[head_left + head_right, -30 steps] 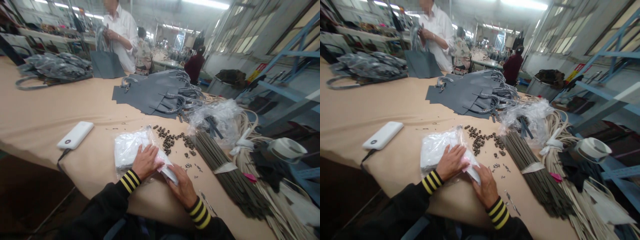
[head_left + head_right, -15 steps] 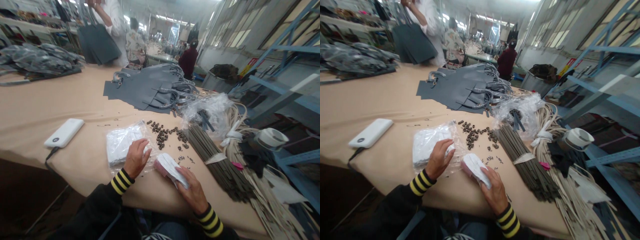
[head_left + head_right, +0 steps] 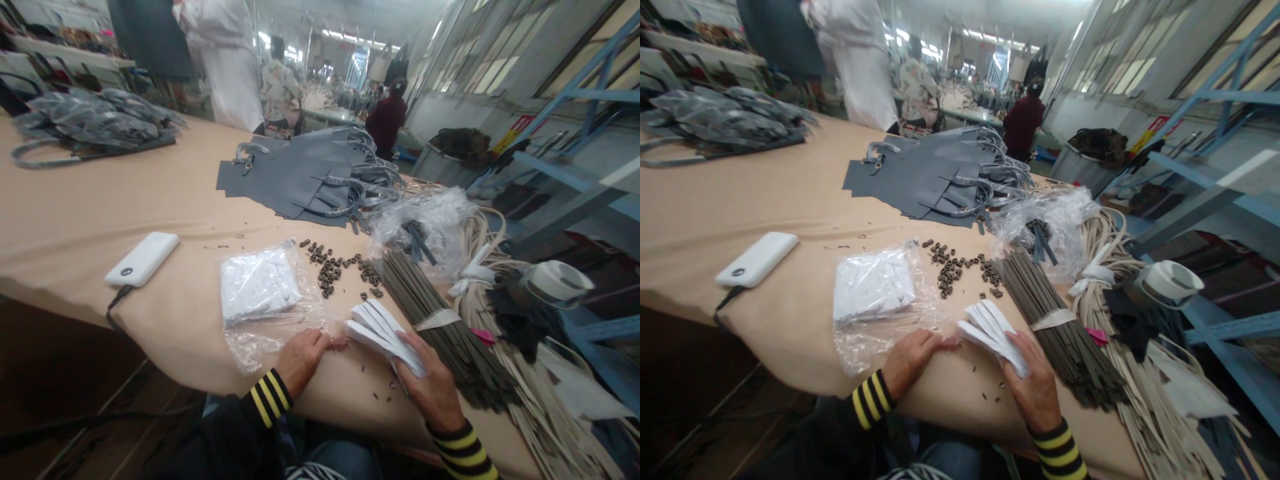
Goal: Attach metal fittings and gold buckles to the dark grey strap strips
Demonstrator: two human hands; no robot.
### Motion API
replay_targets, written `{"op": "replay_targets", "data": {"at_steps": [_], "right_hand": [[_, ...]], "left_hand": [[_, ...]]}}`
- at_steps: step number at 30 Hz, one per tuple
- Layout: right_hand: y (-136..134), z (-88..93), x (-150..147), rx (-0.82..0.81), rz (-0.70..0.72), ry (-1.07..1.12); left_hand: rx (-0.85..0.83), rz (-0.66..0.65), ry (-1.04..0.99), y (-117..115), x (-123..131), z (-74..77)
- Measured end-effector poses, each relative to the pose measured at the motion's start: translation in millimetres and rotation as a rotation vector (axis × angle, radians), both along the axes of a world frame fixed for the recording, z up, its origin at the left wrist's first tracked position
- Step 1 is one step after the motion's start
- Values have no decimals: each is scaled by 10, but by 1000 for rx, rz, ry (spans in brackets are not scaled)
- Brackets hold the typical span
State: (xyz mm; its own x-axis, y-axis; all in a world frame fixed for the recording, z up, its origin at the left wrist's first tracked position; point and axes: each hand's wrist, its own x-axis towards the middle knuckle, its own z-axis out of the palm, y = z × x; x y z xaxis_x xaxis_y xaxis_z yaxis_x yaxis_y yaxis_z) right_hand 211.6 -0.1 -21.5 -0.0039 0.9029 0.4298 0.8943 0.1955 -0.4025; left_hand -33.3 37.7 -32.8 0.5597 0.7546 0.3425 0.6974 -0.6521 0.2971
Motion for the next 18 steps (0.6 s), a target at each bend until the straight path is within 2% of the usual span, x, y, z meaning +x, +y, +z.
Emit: {"op": "replay_targets", "data": {"at_steps": [2, 4, 7, 9, 12, 14, 18], "right_hand": [[92, -7, 78, 18, -29, -44], [212, 20, 32, 21, -28, -123], [396, 111, -292, 59, 3, -223], [510, 159, -605, 81, 129, -226], [680, 171, -1005, 45, 336, -127], [773, 168, -1153, 50, 373, 13], [814, 230, -1235, 173, 386, 207]], "left_hand": [[10, -3, -34, -32, -10, 10], [0, -2, -60, -72, -27, 18], [-30, 61, -138, -121, -60, 25], [-20, 128, -180, -136, -82, 20], [-72, 194, -167, -106, -115, 5], [-187, 247, -176, -33, -134, 11], [-456, 272, -552, 256, -102, 61]]}}
